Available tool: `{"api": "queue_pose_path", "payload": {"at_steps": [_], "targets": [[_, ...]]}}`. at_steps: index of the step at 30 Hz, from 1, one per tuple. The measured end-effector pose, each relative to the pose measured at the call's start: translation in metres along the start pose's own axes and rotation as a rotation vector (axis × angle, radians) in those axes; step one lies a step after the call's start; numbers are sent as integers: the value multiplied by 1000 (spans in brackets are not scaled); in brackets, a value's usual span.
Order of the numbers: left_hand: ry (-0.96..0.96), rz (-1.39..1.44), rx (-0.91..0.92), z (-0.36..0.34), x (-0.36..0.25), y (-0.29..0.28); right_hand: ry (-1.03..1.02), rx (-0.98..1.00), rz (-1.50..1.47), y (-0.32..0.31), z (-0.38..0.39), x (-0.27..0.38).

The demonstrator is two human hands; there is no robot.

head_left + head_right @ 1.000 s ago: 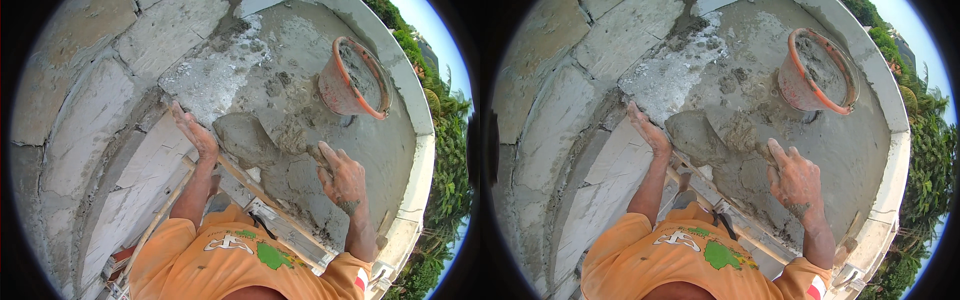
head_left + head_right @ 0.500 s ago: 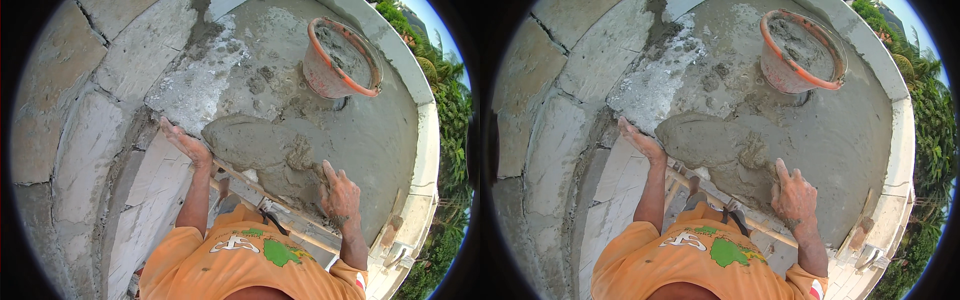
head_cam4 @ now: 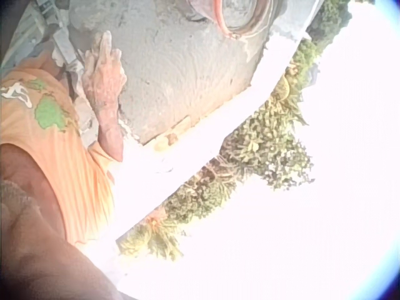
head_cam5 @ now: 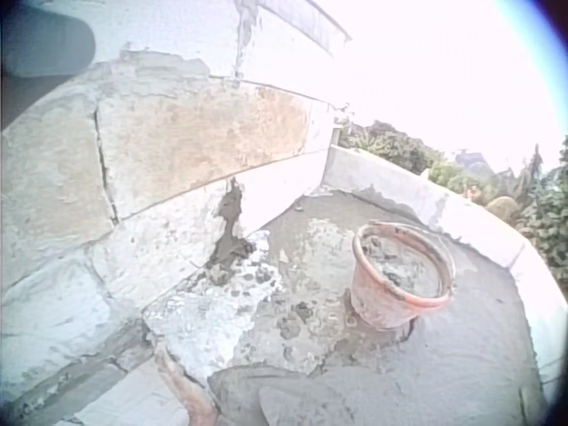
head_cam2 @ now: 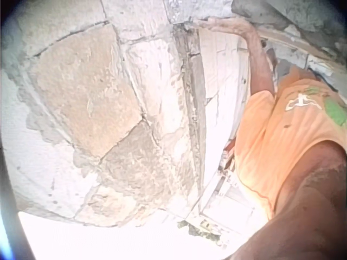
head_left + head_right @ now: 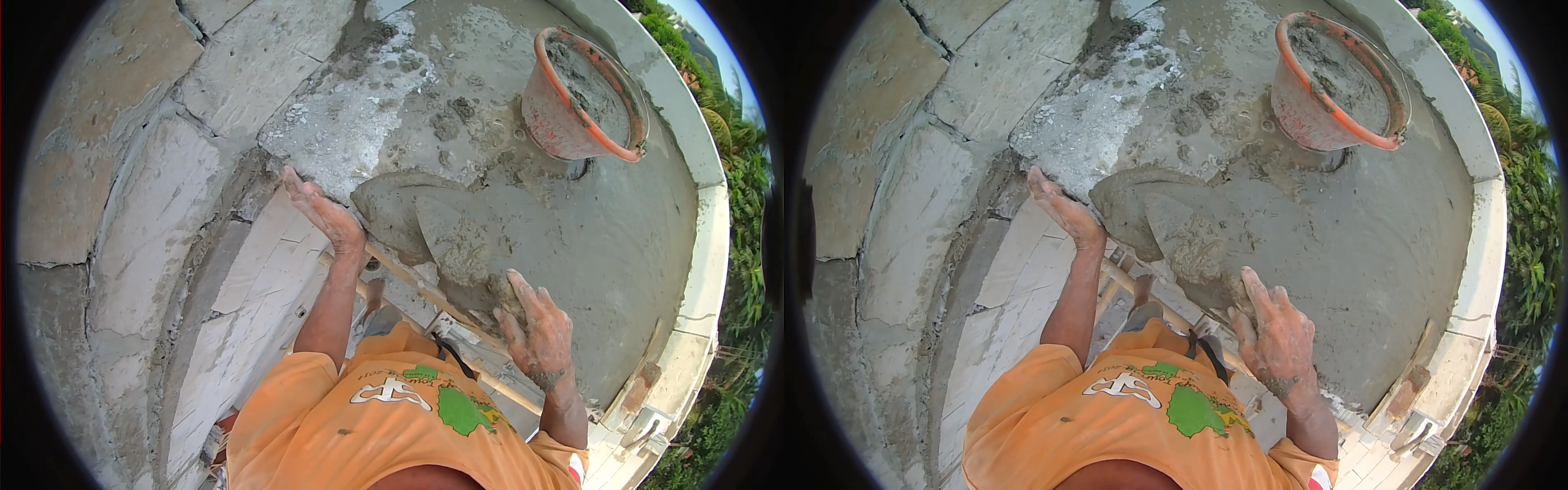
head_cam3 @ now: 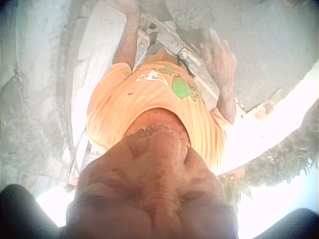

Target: The person applies wet cement to the top and side of a masonry wall using a wooden float and a trowel. They smooth the surface with the float, scoop more cement from a bucket with the trowel, and spread it along the edge.

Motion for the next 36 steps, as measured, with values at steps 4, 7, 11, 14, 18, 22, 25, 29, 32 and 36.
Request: {"api": "queue_pose_path", "payload": {"at_steps": [4,7,11,14,18,22,25,29,32,36], "targets": [[49,31,-5,4,6,1,-46,35,126,-7,-19,4],[47,8,-7,5,7,2,-108,124,241,-18,-38,12],[1,38,27,4,5,-3,-127,199,326,-24,-33,7],[-30,89,44,4,3,-2,-92,232,309,-22,-14,-4],[-53,111,28,5,4,-1,10,188,265,-25,10,-22],[-7,115,31,3,6,-4,71,142,313,-35,33,-36],[-43,132,13,3,4,0,152,117,147,-36,45,-52],[-65,206,20,2,4,-5,138,120,-236,-12,43,-54],[-81,358,-2,1,14,-8,97,347,-474,8,33,-20],[-154,616,1,-3,23,-18,-1,432,-632,52,24,16]]}}
Point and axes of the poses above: each hand's wrist, its own z-axis away from the middle knuckle, its own y-axis out of the palm, x = y × z, the point moved 1 cm from there along -z, towards the middle knuckle, and after that the axes turned 10 degrees about y, right-handed, at the moved point
